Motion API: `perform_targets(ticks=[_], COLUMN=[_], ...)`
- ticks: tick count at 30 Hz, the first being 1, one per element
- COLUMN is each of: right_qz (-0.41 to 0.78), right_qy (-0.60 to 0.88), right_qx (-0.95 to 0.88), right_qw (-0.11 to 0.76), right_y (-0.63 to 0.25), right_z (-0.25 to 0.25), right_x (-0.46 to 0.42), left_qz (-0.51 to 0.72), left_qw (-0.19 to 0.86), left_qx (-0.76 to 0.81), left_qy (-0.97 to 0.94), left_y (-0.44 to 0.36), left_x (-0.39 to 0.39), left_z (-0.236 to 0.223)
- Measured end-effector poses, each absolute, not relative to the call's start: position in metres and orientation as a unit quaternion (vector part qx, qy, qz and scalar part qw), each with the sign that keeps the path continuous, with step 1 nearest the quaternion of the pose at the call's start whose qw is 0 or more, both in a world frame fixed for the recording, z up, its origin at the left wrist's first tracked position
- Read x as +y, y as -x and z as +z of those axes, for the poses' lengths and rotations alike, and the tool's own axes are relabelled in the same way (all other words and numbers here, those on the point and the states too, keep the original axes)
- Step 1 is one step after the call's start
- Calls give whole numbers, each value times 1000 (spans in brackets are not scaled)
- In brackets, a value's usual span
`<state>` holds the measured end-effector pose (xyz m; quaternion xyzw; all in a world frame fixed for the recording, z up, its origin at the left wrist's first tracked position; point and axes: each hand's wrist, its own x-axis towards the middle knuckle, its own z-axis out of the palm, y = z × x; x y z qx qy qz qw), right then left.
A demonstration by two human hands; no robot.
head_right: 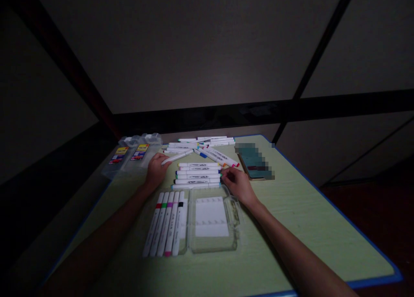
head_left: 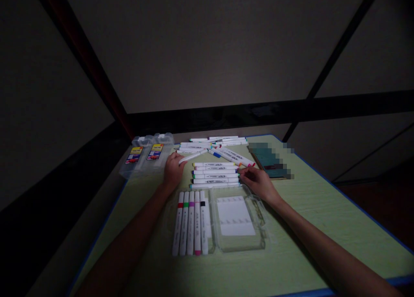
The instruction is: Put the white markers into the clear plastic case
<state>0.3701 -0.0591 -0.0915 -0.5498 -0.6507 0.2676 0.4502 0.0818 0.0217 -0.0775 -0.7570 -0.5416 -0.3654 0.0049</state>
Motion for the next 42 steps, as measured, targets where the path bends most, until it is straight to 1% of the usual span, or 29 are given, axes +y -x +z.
perform_targets(ticks=[10,17,23,26,28,31,35,39,42], right_qz=[322,333,323,410,489,548,552,526,506], right_qy=[519,507,515,467,421,378,371,393,413], right_qx=[-654,-637,-599,-532,-491,-454,-439,-438,-432], right_qw=[446,477,521,576,585,592,604,614,622], right_y=[-368,-366,-365,-361,-357,-352,-350,-350,-351], right_z=[-95,-91,-73,-60,-54,-49,-47,-44,-42], right_x=[-59,-60,-64,-70,-74,-79,-82,-82,-82], left_qz=[-429,-426,-419,-412,-403,-391,-367,-351,-336], left_qw=[-2,-38,-81,-118,-131,-141,-166,-187,-230], left_qx=[-516,-481,-434,-400,-369,-343,-324,-326,-354], left_qy=[741,766,793,810,827,842,856,858,842], left_y=[-86,-88,-105,-119,-127,-136,-140,-141,-140], left_x=[17,16,2,-13,-23,-32,-37,-40,-40], left_z=[-74,-66,-42,-27,-19,-13,-11,-9,-8])
